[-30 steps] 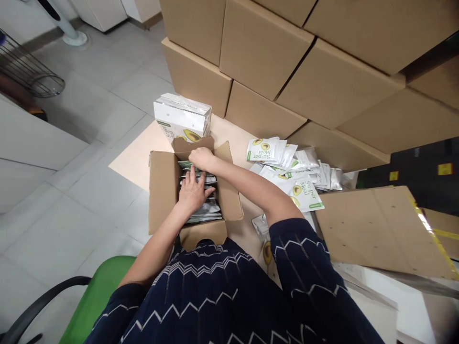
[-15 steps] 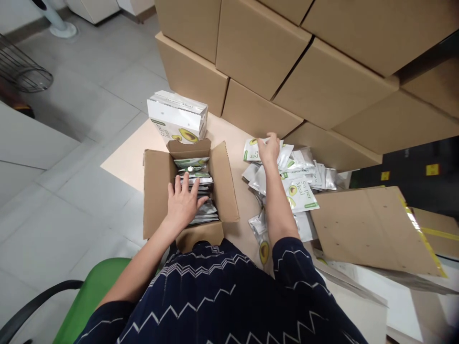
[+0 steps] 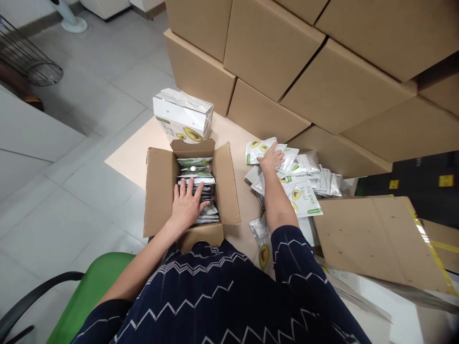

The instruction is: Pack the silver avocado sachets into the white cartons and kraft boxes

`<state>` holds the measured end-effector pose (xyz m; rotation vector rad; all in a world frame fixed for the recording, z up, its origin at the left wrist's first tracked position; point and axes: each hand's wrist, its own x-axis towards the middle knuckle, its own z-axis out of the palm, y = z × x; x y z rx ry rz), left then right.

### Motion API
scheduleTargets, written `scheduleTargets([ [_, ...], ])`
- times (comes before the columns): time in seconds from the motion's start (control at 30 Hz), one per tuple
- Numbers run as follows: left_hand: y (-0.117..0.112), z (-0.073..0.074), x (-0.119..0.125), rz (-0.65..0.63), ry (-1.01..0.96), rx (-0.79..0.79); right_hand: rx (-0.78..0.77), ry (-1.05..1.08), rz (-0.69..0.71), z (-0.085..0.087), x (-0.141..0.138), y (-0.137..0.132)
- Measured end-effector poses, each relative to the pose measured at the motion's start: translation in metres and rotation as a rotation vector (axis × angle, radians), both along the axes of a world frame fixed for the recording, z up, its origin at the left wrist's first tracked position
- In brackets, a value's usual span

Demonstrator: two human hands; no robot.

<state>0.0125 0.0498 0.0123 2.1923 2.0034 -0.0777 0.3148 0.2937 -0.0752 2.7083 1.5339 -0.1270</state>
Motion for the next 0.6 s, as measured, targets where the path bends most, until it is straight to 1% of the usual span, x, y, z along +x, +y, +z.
scheduleTargets([
  [0.17, 0.000, 0.007, -0.003, -0.003, -0.037, 0.014, 0.033, 0.138, -0.054, 0.008, 0.002, -0.007],
  [0.23, -0.001, 0.010, -0.007, -0.001, -0.045, 0.020, 0.059, 0.225, -0.073, 0.012, 0.008, -0.013],
  [0.33, -0.002, 0.013, -0.011, 0.001, -0.041, 0.009, 0.099, 0.333, -0.059, 0.016, 0.021, -0.026],
  [0.47, 0.001, 0.011, -0.014, -0.003, -0.066, -0.009, 0.140, 0.384, -0.027, 0.018, 0.036, -0.051],
  [0.53, 0.005, 0.009, -0.013, 0.000, -0.073, -0.001, 0.142, 0.434, -0.026, 0.017, 0.036, -0.069],
  [0.6, 0.009, 0.008, -0.013, 0.005, -0.068, 0.013, 0.142, 0.452, -0.008, 0.017, 0.032, -0.091],
])
